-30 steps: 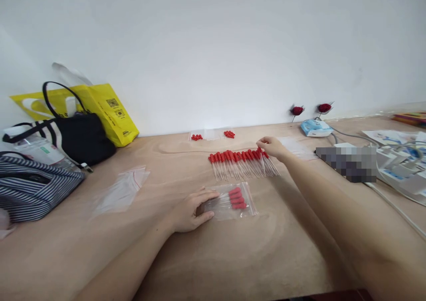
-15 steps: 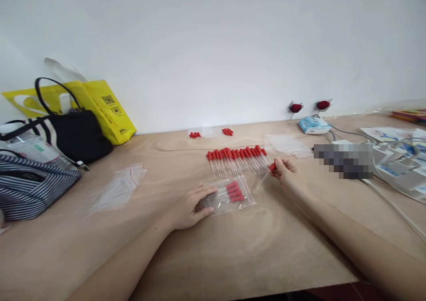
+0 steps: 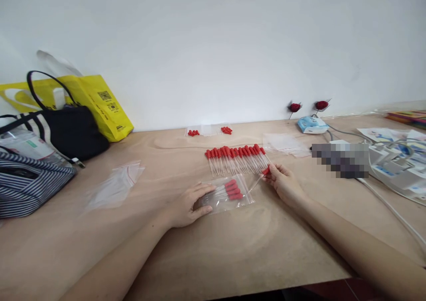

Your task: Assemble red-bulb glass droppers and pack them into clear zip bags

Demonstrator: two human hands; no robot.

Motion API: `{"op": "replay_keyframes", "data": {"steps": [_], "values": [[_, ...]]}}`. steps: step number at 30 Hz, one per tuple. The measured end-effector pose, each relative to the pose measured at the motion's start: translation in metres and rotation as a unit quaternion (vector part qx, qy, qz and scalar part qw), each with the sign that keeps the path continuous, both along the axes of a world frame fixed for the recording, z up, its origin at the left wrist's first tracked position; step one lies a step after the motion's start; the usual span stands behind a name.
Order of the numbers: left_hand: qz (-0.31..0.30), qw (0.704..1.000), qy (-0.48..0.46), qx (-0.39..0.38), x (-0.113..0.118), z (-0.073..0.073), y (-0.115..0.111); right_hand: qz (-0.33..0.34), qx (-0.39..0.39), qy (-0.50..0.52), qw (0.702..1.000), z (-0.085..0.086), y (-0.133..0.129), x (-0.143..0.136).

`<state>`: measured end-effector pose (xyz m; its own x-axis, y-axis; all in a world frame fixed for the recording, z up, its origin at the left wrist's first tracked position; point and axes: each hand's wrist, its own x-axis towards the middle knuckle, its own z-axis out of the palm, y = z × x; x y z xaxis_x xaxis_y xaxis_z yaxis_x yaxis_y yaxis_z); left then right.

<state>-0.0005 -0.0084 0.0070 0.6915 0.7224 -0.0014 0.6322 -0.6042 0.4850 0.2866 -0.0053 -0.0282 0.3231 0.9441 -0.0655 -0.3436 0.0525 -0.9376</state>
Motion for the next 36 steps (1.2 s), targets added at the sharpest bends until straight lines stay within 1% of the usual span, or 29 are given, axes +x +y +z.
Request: {"op": "replay_keyframes", "data": {"steps": [3,5,8,14,16,18,20,22,25,28,32,36], "values": [[-0.008,1.000,-0.005,0.005,0.002,0.003,-0.001,0.020,-0.015,0.013,1.000,0.001,-0.009,-0.003],[-0.009,1.000,-0.007,0.009,0.003,0.004,-0.001,0.046,-0.022,0.026,0.998,0.002,-0.016,-0.003],[-0.011,1.000,-0.008,0.010,0.002,0.003,-0.001,0.077,-0.030,0.029,0.996,-0.001,-0.024,-0.001],[-0.008,1.000,-0.008,0.004,0.001,0.001,0.000,0.041,0.011,-0.037,0.998,-0.012,-0.026,0.008],[-0.005,1.000,-0.006,0.002,0.001,0.001,0.000,0.029,0.014,-0.041,0.999,-0.012,-0.027,0.008],[-0.003,1.000,-0.004,-0.001,0.001,0.001,0.000,0.031,0.014,-0.032,0.999,-0.010,-0.028,0.007],[-0.004,1.000,-0.004,-0.005,0.001,0.001,0.000,0.060,0.011,-0.020,0.998,-0.007,-0.031,0.005],[-0.005,1.000,-0.005,-0.006,0.000,0.000,0.000,0.106,0.004,-0.031,0.994,-0.002,-0.034,0.004],[-0.003,1.000,-0.004,-0.002,0.000,0.000,0.000,0.176,-0.011,-0.120,0.977,0.005,-0.037,0.003],[-0.007,1.000,-0.005,0.004,0.000,-0.001,0.001,0.226,-0.013,-0.199,0.953,0.007,-0.038,0.003],[-0.011,1.000,-0.010,0.009,0.001,0.000,0.001,0.258,-0.007,-0.245,0.934,0.008,-0.035,0.003],[-0.014,1.000,-0.025,0.010,0.001,-0.001,0.001,0.276,-0.005,-0.258,0.926,0.010,-0.026,0.001]]}}
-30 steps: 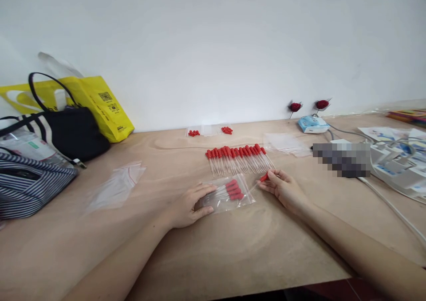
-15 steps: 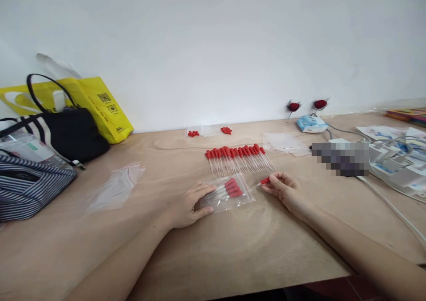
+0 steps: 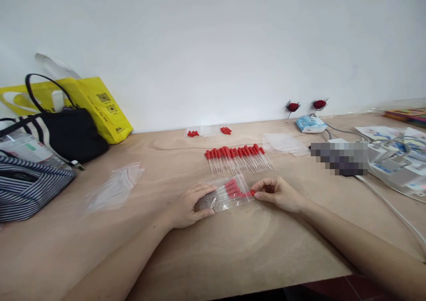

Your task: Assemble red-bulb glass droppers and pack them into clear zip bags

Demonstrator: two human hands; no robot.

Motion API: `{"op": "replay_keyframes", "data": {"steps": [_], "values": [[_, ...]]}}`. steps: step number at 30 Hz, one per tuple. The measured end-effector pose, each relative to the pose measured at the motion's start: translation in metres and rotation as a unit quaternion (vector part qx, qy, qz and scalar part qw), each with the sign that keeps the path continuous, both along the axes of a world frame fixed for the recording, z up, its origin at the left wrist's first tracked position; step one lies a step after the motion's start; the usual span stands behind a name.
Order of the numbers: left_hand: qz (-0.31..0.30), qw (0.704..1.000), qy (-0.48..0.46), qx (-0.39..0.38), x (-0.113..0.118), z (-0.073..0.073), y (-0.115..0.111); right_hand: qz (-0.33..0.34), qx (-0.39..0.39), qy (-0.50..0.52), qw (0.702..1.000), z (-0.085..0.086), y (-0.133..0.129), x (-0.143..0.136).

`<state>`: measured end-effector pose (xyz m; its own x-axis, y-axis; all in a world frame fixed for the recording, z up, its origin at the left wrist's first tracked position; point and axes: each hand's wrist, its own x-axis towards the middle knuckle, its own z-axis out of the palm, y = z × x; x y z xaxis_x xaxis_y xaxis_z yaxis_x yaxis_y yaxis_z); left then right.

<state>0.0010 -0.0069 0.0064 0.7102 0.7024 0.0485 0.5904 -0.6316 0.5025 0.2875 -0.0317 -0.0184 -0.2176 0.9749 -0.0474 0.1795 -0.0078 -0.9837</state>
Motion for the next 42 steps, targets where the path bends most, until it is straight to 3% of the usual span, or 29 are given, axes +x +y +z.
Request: {"op": "replay_keyframes", "data": {"steps": [6,14,20,25,32,37,40,42], "values": [[-0.019,1.000,-0.003,0.005,0.000,-0.002,0.002,0.087,0.008,-0.001,0.996,0.002,0.016,-0.008],[-0.028,1.000,0.005,-0.007,0.001,0.000,0.002,0.139,-0.021,0.026,0.990,0.000,0.026,-0.011],[-0.032,0.999,-0.004,-0.007,0.002,0.000,0.002,0.116,0.053,-0.045,0.991,-0.004,0.024,-0.013],[-0.035,0.999,0.014,-0.026,0.002,0.007,0.001,0.181,0.124,-0.112,0.969,0.002,0.020,0.001],[-0.047,0.993,0.074,-0.079,-0.021,0.028,0.006,0.074,0.124,-0.150,0.978,-0.003,0.021,0.016],[0.104,0.992,0.022,0.063,0.022,0.011,-0.028,0.069,0.156,-0.178,0.969,-0.003,0.019,0.011],[0.104,0.986,0.060,0.113,0.044,-0.003,-0.044,0.067,0.165,-0.181,0.967,-0.001,0.018,0.010],[0.079,0.987,0.075,0.122,0.041,-0.006,-0.046,0.068,0.163,-0.197,0.964,0.001,0.017,0.011]]}}
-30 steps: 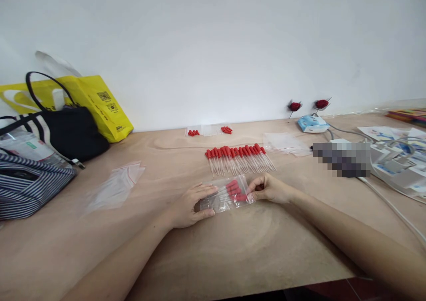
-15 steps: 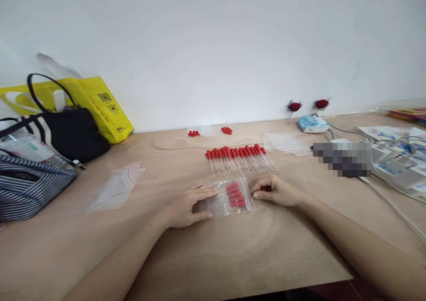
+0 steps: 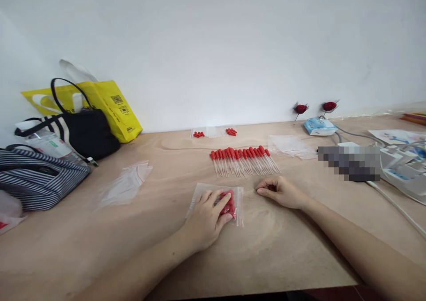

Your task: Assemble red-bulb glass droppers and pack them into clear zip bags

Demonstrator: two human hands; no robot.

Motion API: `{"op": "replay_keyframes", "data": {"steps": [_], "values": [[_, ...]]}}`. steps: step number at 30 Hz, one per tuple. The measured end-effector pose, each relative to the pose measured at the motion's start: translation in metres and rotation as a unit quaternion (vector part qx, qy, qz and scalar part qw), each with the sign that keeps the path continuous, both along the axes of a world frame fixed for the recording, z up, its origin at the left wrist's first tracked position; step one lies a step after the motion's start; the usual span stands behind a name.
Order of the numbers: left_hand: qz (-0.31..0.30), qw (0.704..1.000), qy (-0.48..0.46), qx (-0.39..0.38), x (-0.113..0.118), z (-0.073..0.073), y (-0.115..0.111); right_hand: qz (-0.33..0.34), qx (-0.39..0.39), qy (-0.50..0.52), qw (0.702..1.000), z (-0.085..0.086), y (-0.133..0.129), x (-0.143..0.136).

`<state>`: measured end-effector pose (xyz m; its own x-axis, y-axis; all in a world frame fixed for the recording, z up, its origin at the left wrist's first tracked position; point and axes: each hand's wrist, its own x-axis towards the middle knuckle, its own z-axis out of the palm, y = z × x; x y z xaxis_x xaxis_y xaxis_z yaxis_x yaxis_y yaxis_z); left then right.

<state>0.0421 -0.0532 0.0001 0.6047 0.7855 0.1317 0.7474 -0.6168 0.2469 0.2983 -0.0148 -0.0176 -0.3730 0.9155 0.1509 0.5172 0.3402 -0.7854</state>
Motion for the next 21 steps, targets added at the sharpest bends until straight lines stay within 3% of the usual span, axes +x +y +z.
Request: {"op": "replay_keyframes", "data": {"steps": [5,11,13,16,19,21], "values": [[-0.052,0.998,0.020,-0.031,-0.048,0.008,0.020,0.003,-0.003,-0.042,0.999,0.002,0.000,0.001],[-0.039,0.998,0.043,-0.015,-0.103,0.020,0.088,0.009,-0.005,-0.042,0.999,0.001,0.000,0.001],[-0.016,0.999,0.033,-0.006,-0.115,0.020,0.115,0.010,-0.007,-0.042,0.999,0.001,0.000,0.002],[-0.034,0.999,0.006,-0.015,-0.128,0.017,0.147,0.014,-0.009,-0.044,0.999,0.001,0.001,0.002],[-0.022,0.999,-0.004,-0.025,-0.136,0.012,0.161,0.016,-0.007,-0.046,0.999,0.001,0.001,0.003],[0.018,1.000,-0.006,0.010,-0.144,0.009,0.161,0.015,-0.005,-0.046,0.999,0.002,0.000,0.002]]}}
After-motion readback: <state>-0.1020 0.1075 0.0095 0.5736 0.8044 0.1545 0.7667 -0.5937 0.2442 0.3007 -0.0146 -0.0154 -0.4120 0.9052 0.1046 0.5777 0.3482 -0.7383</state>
